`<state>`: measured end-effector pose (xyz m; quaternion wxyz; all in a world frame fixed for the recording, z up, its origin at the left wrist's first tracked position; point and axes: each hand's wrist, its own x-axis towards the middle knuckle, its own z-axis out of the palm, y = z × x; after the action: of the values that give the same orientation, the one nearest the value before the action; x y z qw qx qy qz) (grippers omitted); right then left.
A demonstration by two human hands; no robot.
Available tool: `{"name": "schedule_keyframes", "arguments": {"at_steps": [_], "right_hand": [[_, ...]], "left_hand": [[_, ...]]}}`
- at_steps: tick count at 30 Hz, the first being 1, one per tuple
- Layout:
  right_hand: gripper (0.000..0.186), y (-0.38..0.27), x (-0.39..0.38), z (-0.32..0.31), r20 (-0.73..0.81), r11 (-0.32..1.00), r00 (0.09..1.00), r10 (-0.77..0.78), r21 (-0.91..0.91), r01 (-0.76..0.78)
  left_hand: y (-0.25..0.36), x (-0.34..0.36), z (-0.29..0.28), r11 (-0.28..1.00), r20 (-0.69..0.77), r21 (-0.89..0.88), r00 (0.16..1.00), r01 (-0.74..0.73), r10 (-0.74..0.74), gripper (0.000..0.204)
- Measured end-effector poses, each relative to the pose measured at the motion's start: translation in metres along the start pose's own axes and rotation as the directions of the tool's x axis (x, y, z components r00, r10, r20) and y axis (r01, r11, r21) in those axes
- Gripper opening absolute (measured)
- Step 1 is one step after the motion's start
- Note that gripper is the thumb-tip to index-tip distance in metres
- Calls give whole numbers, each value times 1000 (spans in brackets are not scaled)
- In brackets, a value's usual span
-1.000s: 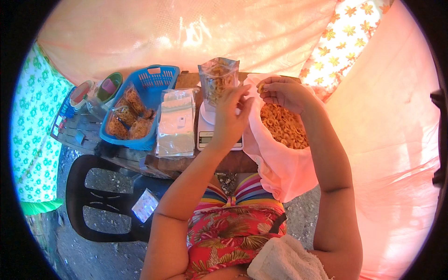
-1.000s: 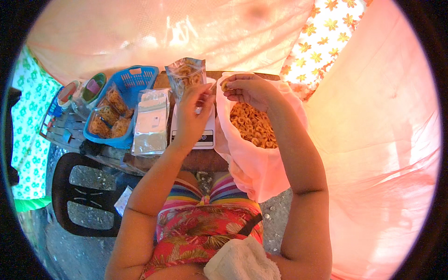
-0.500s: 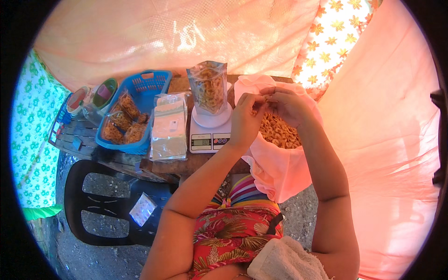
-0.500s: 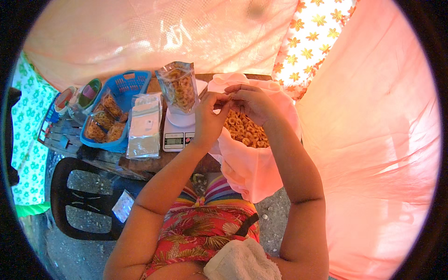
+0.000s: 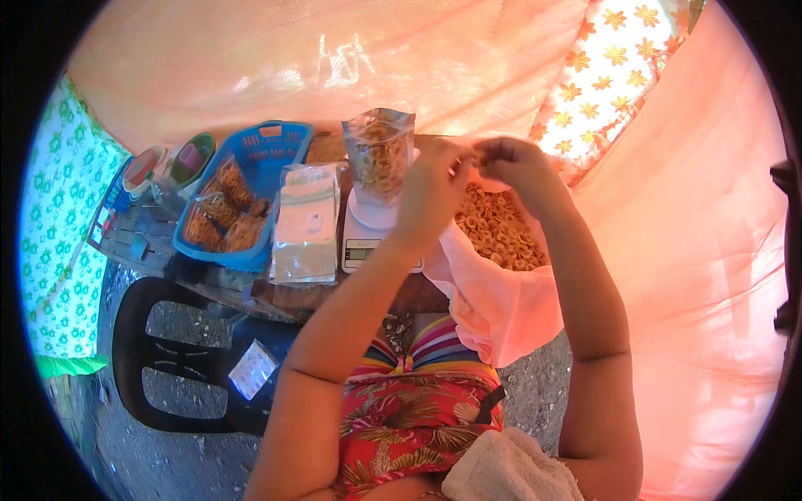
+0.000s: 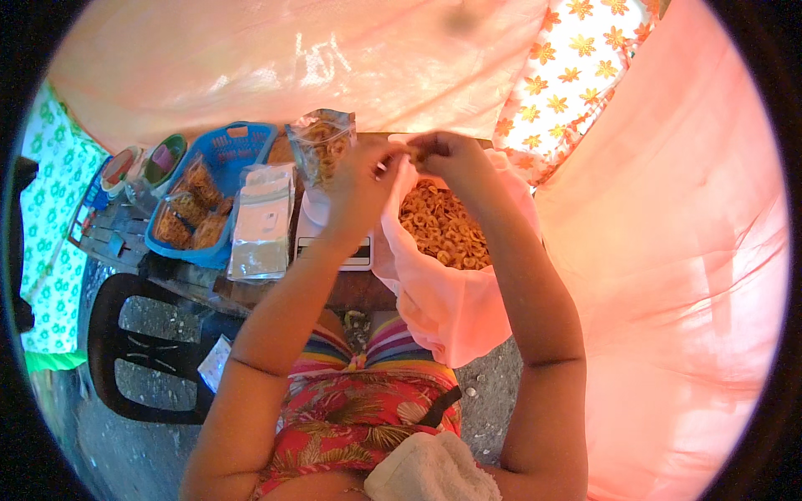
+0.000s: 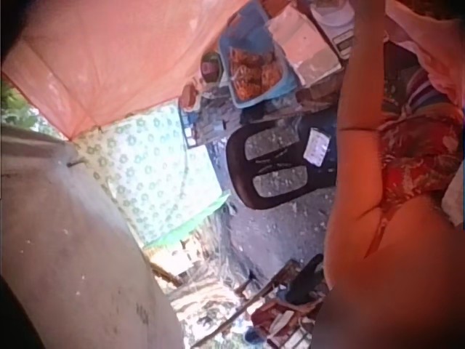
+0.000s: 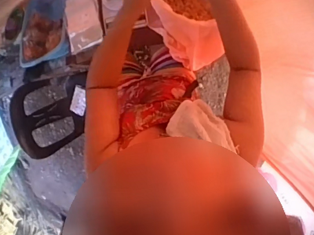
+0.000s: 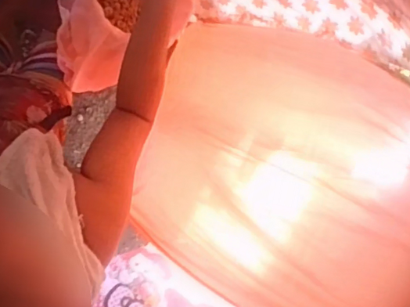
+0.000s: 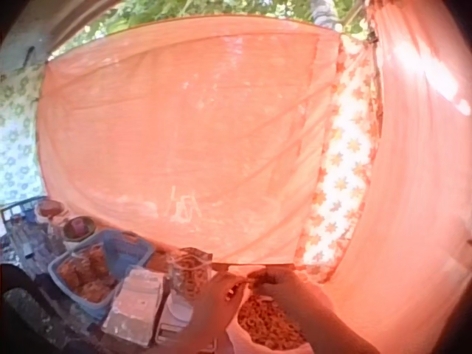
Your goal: The person scoops a dry snack from a pink cloth bag into a small clear plastic bag, then places the filled bag on a digital scale to check the weight. They add more snack by hand to reach the target weight and continue adjusting the contents.
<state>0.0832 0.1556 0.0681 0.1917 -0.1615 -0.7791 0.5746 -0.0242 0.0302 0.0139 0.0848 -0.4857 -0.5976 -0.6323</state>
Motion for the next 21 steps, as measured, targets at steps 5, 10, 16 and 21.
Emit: {"name": "schedule_keyframes", "arguments": {"at_steps": [5,10,16,21], "right_hand": [[28,-37,55,35,38,893,930,-366,-266,362],[26,-44,96,81,32,811,888,-458,-393,432],[27,-31,108,86,84,751,872,-482,-474,460],[21,-12,90,29,26,864,908,-417,-298,405]], "left_hand": [[-8,48,-79,961,-94,276,996,35,-9,13],[-30,68,-107,837,34,546,999,-42,28,15],[-54,59,-107,827,-27,561,998,-30,54,18],[-73,40,-112,958,-225,278,974,74,-10,21]]}}
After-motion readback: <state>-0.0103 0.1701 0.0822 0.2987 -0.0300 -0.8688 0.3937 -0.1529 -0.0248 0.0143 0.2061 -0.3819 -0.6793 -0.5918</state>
